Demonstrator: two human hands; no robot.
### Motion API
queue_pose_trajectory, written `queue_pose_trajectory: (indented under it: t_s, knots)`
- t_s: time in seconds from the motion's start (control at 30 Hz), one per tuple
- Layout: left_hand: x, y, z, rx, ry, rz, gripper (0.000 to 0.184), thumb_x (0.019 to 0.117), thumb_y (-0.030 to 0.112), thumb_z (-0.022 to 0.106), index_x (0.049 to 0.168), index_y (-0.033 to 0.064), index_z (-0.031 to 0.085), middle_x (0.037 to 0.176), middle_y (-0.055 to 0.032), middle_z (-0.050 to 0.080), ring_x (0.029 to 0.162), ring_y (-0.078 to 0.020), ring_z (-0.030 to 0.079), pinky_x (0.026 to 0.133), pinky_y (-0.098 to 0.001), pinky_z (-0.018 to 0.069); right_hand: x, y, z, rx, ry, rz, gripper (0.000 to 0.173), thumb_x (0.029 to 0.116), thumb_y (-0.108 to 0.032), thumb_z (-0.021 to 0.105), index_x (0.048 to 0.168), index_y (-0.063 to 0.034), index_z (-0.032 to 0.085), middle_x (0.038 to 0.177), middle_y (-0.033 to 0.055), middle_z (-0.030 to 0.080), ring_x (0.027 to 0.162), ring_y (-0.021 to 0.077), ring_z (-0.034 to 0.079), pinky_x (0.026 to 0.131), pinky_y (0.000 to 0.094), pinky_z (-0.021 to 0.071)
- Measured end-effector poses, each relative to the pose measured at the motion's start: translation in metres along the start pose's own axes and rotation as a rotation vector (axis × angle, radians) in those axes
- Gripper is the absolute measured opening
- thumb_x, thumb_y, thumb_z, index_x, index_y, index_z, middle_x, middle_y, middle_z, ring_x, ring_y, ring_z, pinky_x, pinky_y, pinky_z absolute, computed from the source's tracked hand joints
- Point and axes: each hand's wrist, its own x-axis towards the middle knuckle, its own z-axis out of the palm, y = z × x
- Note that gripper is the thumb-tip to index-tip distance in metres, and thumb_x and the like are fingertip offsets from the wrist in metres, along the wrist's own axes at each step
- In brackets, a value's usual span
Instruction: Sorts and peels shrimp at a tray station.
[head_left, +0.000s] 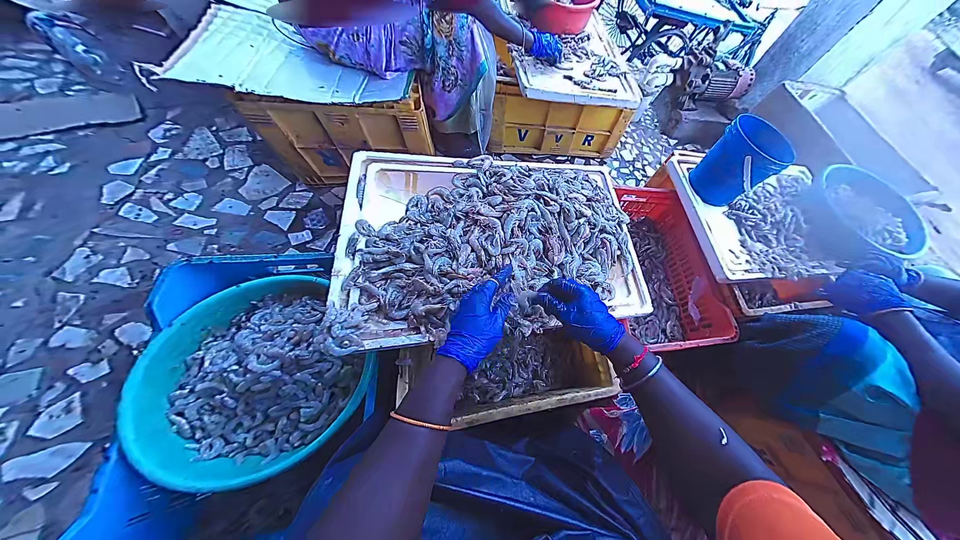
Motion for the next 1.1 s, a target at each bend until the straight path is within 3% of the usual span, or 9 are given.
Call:
queue_pose_trajectory:
  t_s: [0.07,0.13,0.27,0.43,0.6,0.73,0.9,1.0,1.1]
  knots:
    - [-0.001,0.001,0.006,-0.044,-0.081,0.095,0.054,0.1028,0.025,0.061,0.155,0.0242,0.047,0.159,-0.0067,0.046,0.147,-0.0257,0.040,0.121,-0.0496,0.0306,0.000,-0.005,0.001,-0.017,0.001,-0.007,0.032,0.1014,-0.040,0.060,0.107,-0.0128,0.076,0.103,0.0038,0.072,0.097,0.0136,0.067,0.092,0.0404,0.0529]
    - [-0.005,0.005,0.013,0.100,-0.069,0.095,0.037,0.1022,0.025,0.060,0.135,0.0094,0.066,0.147,-0.0177,0.055,0.141,-0.0337,0.047,0.118,-0.0549,0.0333,-0.001,-0.014,0.006,-0.008,0.007,0.010,0.032,0.1009,-0.037,0.061,0.105,-0.0085,0.074,0.105,0.0073,0.071,0.101,0.0170,0.066,0.094,0.0422,0.0520]
    - [-0.005,0.003,0.003,0.246,-0.004,-0.007,0.033,0.1072,0.023,0.051,0.128,0.0052,0.069,0.137,-0.0221,0.061,0.134,-0.0385,0.053,0.112,-0.0606,0.0382,-0.007,-0.025,0.006,0.321,0.109,0.048,0.018,0.1004,-0.022,0.061,0.097,-0.0067,0.070,0.085,0.0004,0.068,0.079,0.0079,0.063,0.078,0.0286,0.0529]
    - [-0.018,0.006,-0.007,-0.410,-0.014,-0.046,0.038,0.1120,0.018,0.038,0.136,-0.0006,0.060,0.138,-0.0151,0.062,0.129,-0.0168,0.056,0.110,-0.0364,0.0426,-0.003,-0.020,0.018,-0.302,-0.177,0.017,0.057,0.0961,-0.058,0.060,0.142,-0.0240,0.062,0.139,0.0091,0.063,0.130,0.0280,0.056,0.110,0.0563,0.0397]
    - [-0.027,0.011,-0.004,-0.696,0.069,-0.119,0.034,0.1110,0.013,0.039,0.135,-0.0020,0.057,0.125,-0.0098,0.064,0.111,-0.0064,0.061,0.098,-0.0253,0.0502,0.004,-0.035,0.068,-0.444,0.076,-0.222,0.040,0.1033,-0.029,0.057,0.136,-0.0077,0.064,0.114,0.0154,0.073,0.111,0.0332,0.067,0.112,0.0585,0.0376]
    - [-0.028,0.001,-0.020,-0.890,0.085,-0.133,0.031,0.1110,0.013,0.036,0.125,0.0031,0.062,0.104,-0.0017,0.068,0.087,-0.0060,0.065,0.075,-0.0215,0.0541,0.006,-0.039,0.082,-0.425,0.155,-0.466,0.029,0.1009,-0.027,0.061,0.116,-0.0068,0.075,0.105,0.0121,0.076,0.105,0.0302,0.070,0.107,0.0540,0.0456]
    - [-0.037,-0.010,-0.060,-1.150,0.588,-0.257,0.041,0.1139,0.029,0.029,0.140,0.0100,0.055,0.132,-0.0077,0.064,0.115,-0.0192,0.063,0.096,-0.0404,0.0510,0.018,-0.045,0.055,-0.504,-0.360,-0.162,0.049,0.1022,-0.057,0.050,0.124,-0.0186,0.071,0.126,0.0092,0.069,0.122,0.0275,0.062,0.109,0.0544,0.0408]
    - [-0.040,-0.033,-0.096,-1.482,0.951,-0.052,0.057,0.1119,0.042,0.005,0.151,0.0164,0.037,0.148,-0.0037,0.050,0.127,-0.0163,0.055,0.104,-0.0388,0.0453,0.048,-0.026,0.032,-0.586,-0.065,-0.101,0.025,0.1000,-0.029,0.062,0.120,-0.0222,0.075,0.122,0.0066,0.072,0.114,0.0267,0.067,0.100,0.0524,0.0512]
    - [-0.036,-0.041,-0.100,-1.674,0.974,-0.094,0.070,0.1078,0.056,0.000,0.159,0.0151,0.026,0.163,-0.0005,0.037,0.143,-0.0128,0.044,0.116,-0.0347,0.0364,0.084,0.002,0.028,-0.781,-0.031,-0.156,0.039,0.0910,-0.005,0.064,0.121,-0.0266,0.074,0.138,0.0111,0.063,0.117,0.0387,0.062,0.094,0.0629,0.0494]
